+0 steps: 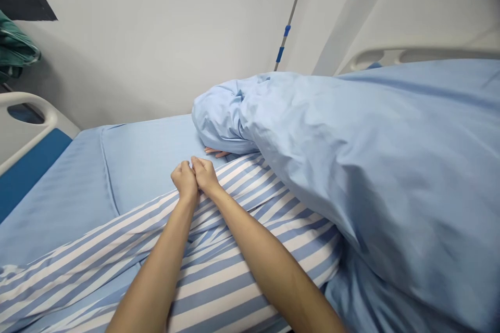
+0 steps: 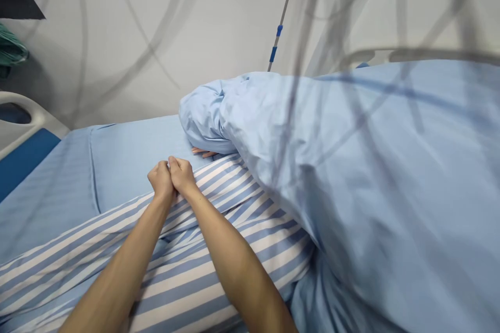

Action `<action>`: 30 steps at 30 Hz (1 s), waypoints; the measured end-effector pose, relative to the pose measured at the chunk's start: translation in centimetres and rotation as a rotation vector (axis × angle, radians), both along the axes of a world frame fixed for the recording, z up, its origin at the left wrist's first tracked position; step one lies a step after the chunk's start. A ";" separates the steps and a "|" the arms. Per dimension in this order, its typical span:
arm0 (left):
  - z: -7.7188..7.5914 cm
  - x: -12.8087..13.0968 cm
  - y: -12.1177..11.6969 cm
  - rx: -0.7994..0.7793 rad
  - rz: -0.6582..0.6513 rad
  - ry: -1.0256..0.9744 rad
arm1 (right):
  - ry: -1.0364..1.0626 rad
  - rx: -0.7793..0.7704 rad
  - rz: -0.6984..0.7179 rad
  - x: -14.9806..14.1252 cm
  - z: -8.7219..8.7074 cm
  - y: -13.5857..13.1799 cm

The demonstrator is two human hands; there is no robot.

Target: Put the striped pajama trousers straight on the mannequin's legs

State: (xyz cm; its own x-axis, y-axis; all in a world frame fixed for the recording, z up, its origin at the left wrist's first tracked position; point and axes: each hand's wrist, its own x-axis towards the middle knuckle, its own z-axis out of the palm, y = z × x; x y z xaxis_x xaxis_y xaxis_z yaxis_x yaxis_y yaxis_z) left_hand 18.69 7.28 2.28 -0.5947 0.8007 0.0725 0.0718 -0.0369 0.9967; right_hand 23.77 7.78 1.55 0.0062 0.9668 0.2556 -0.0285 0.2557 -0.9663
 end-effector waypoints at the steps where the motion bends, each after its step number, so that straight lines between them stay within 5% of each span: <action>1: -0.4 0.2 0.0 -0.003 0.024 0.047 | 0.001 -0.004 -0.012 0.0 0.0 -0.1; 8: -1.1 -0.2 -0.3 0.009 0.020 0.172 | -0.073 -0.013 -0.047 -0.2 0.3 0.0; 17: -2.5 0.1 0.2 0.072 -0.029 0.151 | -0.435 0.098 -0.042 2.3 1.0 0.3; 27: 0.5 2.8 0.8 0.151 -0.013 0.112 | -0.058 0.054 -0.038 3.2 0.2 1.2; 30: 0.3 3.9 0.8 0.128 0.009 0.113 | 0.029 -0.007 -0.072 3.6 0.1 1.7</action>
